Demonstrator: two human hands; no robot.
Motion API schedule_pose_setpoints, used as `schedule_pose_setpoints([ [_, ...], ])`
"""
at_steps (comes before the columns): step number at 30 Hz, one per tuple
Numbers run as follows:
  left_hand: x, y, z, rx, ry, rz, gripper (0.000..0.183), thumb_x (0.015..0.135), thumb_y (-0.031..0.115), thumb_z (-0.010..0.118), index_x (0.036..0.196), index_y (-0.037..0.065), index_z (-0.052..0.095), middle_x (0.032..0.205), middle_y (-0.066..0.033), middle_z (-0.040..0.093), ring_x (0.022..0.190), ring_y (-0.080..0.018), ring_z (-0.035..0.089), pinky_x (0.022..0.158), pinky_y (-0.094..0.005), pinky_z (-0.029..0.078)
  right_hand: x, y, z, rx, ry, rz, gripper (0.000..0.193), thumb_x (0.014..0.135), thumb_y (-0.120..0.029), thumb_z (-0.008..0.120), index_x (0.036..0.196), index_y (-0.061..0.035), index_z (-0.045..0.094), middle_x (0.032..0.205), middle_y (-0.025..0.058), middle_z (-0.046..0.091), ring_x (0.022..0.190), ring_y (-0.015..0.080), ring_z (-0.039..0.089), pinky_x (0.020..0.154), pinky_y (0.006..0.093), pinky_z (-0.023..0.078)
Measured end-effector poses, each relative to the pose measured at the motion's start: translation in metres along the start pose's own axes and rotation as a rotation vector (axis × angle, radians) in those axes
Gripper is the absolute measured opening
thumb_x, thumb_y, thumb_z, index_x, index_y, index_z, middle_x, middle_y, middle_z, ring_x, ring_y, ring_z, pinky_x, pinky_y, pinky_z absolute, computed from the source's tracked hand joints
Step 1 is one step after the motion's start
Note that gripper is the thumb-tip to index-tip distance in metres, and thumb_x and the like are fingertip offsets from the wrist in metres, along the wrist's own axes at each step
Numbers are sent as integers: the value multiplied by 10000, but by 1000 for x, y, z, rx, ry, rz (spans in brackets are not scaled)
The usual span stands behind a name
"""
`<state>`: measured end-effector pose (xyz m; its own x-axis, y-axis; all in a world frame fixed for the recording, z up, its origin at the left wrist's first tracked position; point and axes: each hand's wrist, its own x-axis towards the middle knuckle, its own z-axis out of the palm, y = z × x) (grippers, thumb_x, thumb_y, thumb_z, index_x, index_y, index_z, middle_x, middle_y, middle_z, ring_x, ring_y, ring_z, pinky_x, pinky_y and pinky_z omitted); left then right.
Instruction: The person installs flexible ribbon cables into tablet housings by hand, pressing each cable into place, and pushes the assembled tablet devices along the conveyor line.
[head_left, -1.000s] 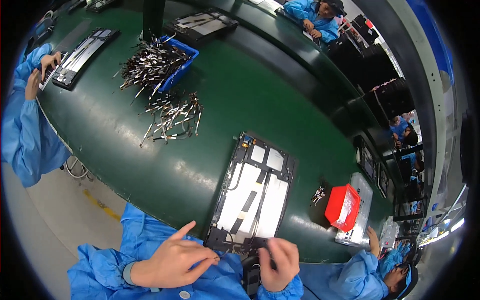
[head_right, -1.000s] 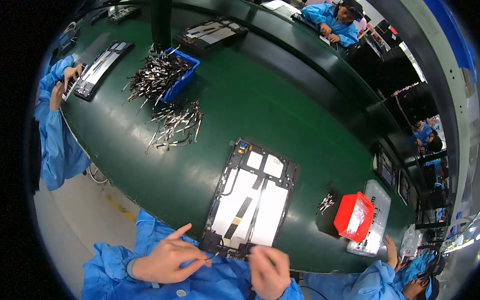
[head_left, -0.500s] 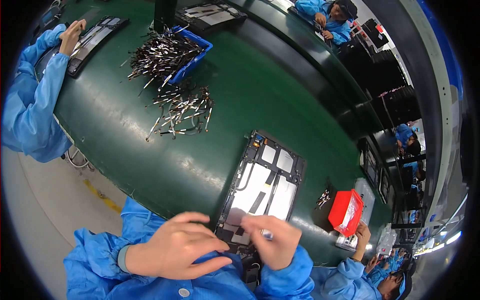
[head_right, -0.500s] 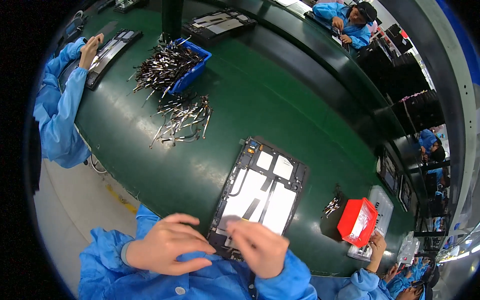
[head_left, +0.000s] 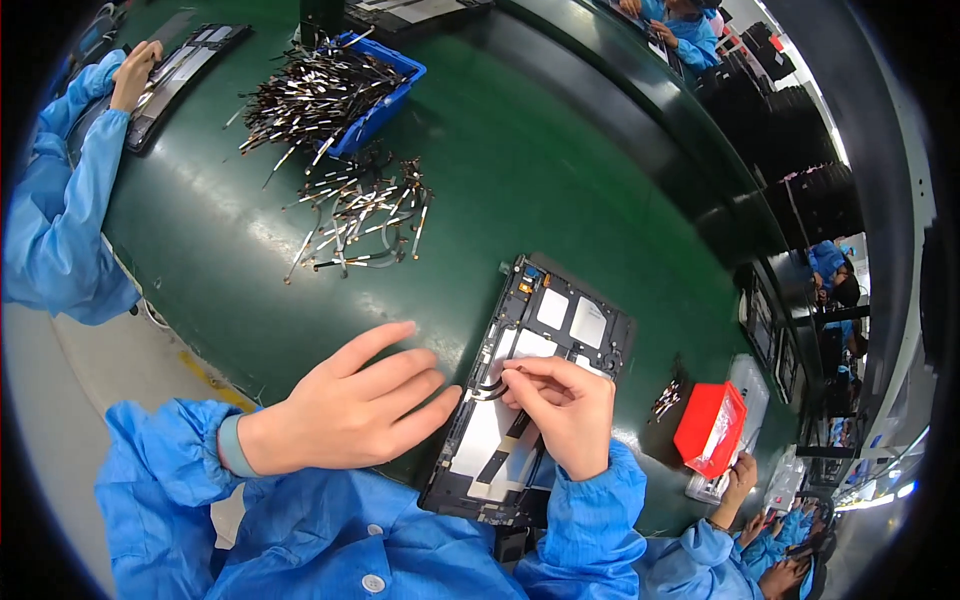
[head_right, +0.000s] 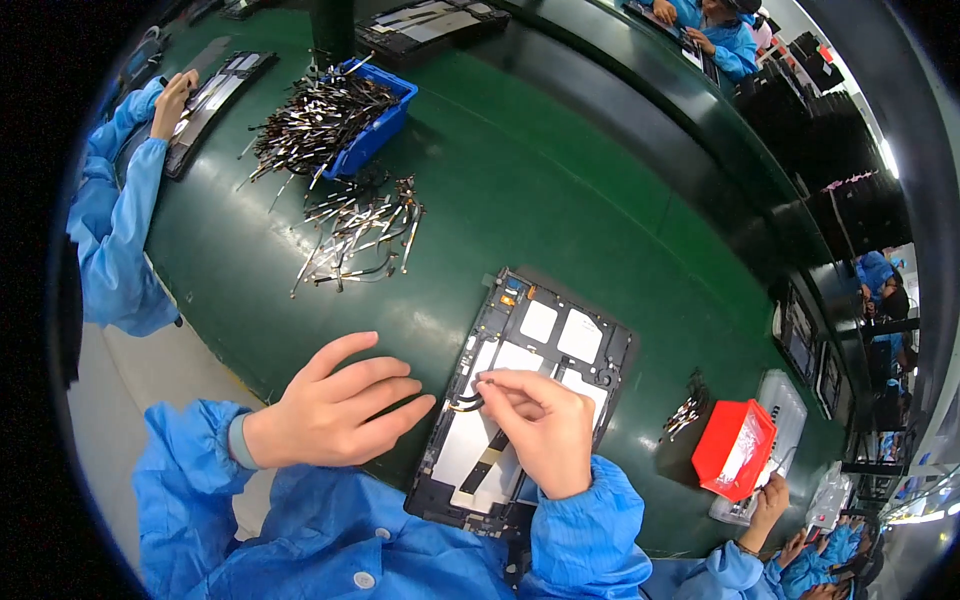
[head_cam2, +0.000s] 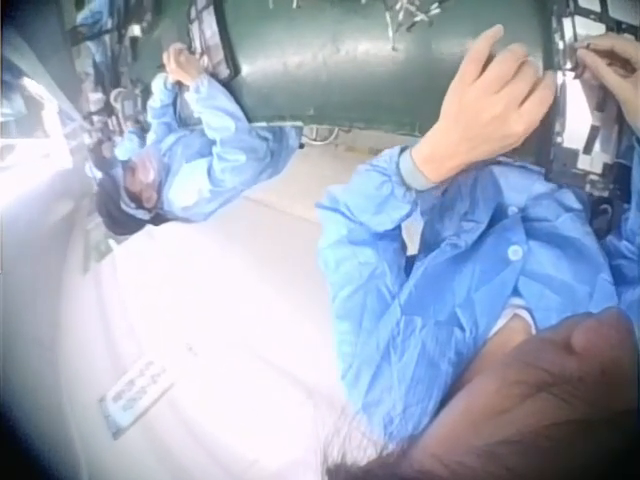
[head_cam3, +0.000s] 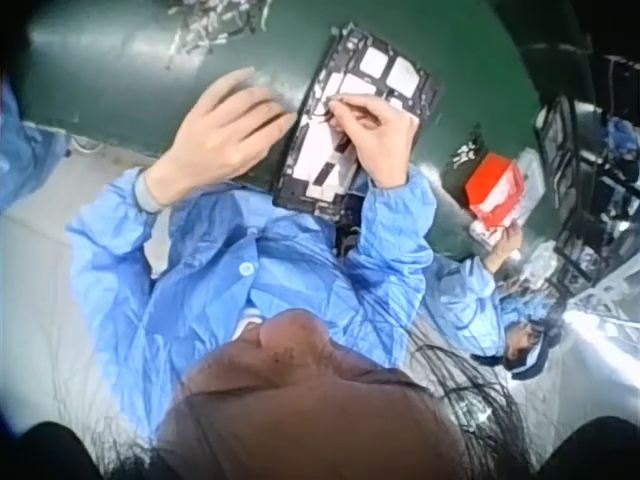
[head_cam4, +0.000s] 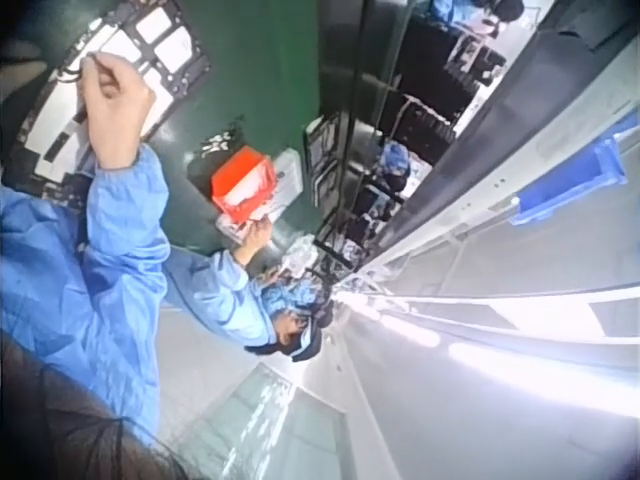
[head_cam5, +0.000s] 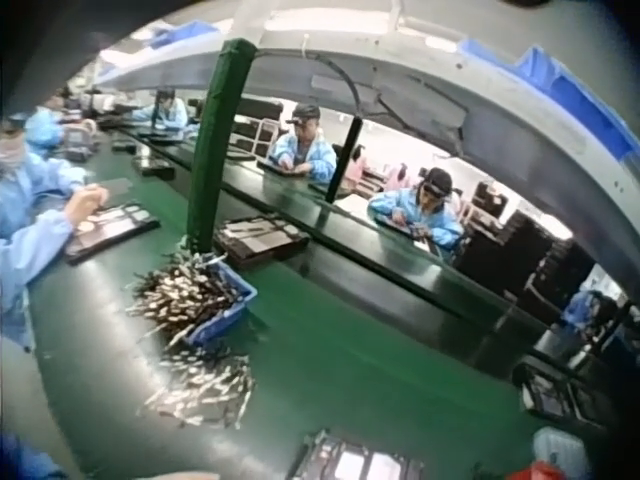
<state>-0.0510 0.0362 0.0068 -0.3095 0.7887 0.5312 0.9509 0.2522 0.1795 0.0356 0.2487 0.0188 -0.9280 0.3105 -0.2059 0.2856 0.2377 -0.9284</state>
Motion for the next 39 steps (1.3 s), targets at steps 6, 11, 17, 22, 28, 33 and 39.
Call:
schedule_pose_setpoints([
  [6,12,-10,9,35,-35,216,230,719,155,601,919,76,682,877,-29,643,951,-164,602,1009,-388,461,0,0,1,36,18,29,133,857,-13,697,981,35,706,852,99,718,745,131,700,654,227,563],
  [11,20,-16,9,25,-68,333,235,708,156,603,907,46,665,836,-41,627,915,-177,593,981,-374,480,1,1,1,49,15,12,123,851,-8,699,971,20,708,842,97,715,731,127,700,622,223,554],
  [17,29,-24,10,-47,-128,409,224,698,155,610,893,52,652,769,-26,600,874,-181,584,952,-362,493,1,6,0,88,18,14,115,853,-1,690,965,20,705,835,99,711,728,125,699,606,228,553],
  [22,34,-26,7,-85,-184,393,221,710,140,614,920,96,666,735,-11,578,834,-167,587,894,-355,512,1,3,0,95,7,3,106,855,5,680,958,20,700,831,101,701,711,131,696,598,232,553],
  [28,29,-22,2,-52,-236,324,260,687,124,628,939,114,693,683,2,526,738,-157,582,835,-344,540,0,10,-1,113,0,-12,124,849,17,677,970,17,703,824,98,691,684,130,689,578,228,542],
  [33,14,14,13,-113,22,274,144,683,111,628,798,28,651,683,-10,513,686,-150,582,856,-338,570,0,12,-2,88,22,-79,146,837,18,690,981,13,714,831,88,680,638,112,668,536,219,517],
  [39,13,44,28,-72,-50,148,93,720,135,613,764,56,590,775,-34,555,801,-172,613,860,-316,553,1,11,-2,98,29,-100,150,848,-1,696,996,19,713,834,76,654,608,99,647,505,209,509],
])
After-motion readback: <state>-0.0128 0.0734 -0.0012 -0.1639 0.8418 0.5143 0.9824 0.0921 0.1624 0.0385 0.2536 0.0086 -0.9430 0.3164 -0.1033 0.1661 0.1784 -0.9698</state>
